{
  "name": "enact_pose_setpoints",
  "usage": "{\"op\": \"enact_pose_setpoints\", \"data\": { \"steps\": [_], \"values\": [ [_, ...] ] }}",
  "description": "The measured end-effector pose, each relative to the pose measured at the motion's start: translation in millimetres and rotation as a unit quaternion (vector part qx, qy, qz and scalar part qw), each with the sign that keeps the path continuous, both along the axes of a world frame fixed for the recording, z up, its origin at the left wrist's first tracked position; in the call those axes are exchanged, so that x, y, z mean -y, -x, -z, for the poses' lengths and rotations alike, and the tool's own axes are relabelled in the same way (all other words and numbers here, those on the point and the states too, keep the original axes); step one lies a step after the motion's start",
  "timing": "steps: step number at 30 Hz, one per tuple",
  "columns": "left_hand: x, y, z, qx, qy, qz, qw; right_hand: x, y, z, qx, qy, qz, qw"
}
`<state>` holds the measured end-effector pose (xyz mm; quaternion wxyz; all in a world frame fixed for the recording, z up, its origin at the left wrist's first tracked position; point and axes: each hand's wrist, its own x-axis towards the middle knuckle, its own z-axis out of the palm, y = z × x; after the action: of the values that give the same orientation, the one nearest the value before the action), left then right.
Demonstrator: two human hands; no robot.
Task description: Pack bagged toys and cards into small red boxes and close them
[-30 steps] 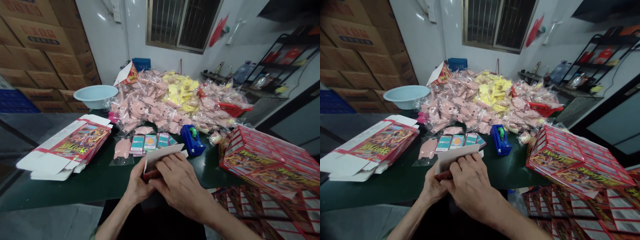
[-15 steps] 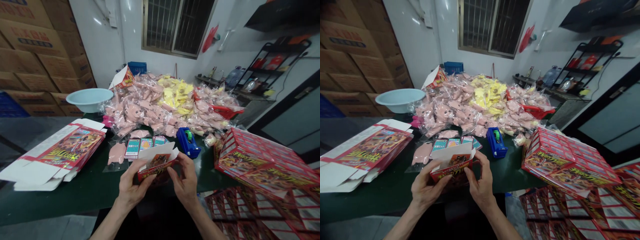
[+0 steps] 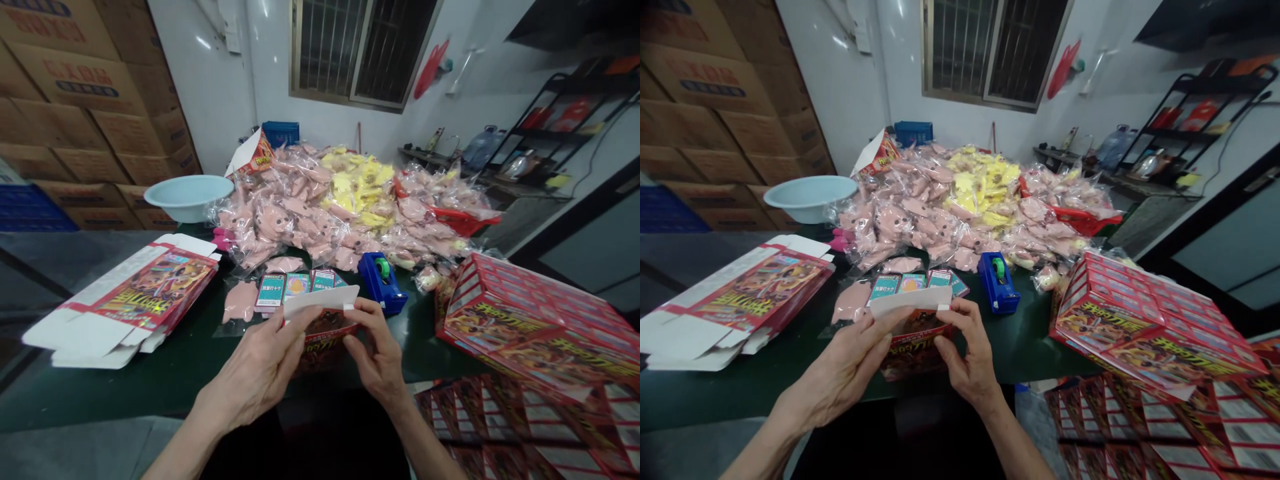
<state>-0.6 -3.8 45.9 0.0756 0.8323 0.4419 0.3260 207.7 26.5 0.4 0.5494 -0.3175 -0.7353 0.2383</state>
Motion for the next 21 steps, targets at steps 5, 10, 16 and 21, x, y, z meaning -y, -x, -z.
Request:
{"op": "enact_pose_setpoints", "data": {
  "steps": [5, 10, 16, 21],
  "values": [
    [0.6, -5.1, -11.2, -0.027, 0.029, -0.015, 0.999, -0.8, -1.8, -4.3, -0.003, -0.011, 0.007, 1.0],
    [0.9, -8.6, -10.3, 0.004, 0.012, -0.025, 1.0, 1.5, 2.3, -8.5, -0.017, -0.017, 0.029, 0.999],
    [1.0, -13.5, 34.0, 0.138, -0.082, -0.076, 0.984, 4.2, 5.7, -2.7, -0.068, 0.015, 0.059, 0.996],
    [-0.3, -22.0, 50.2, 0.331, -0.158, -0.107, 0.924, 7.5, 0.9, -5.8, -0.011, -0.028, 0.03, 0.999]
  ]
}}
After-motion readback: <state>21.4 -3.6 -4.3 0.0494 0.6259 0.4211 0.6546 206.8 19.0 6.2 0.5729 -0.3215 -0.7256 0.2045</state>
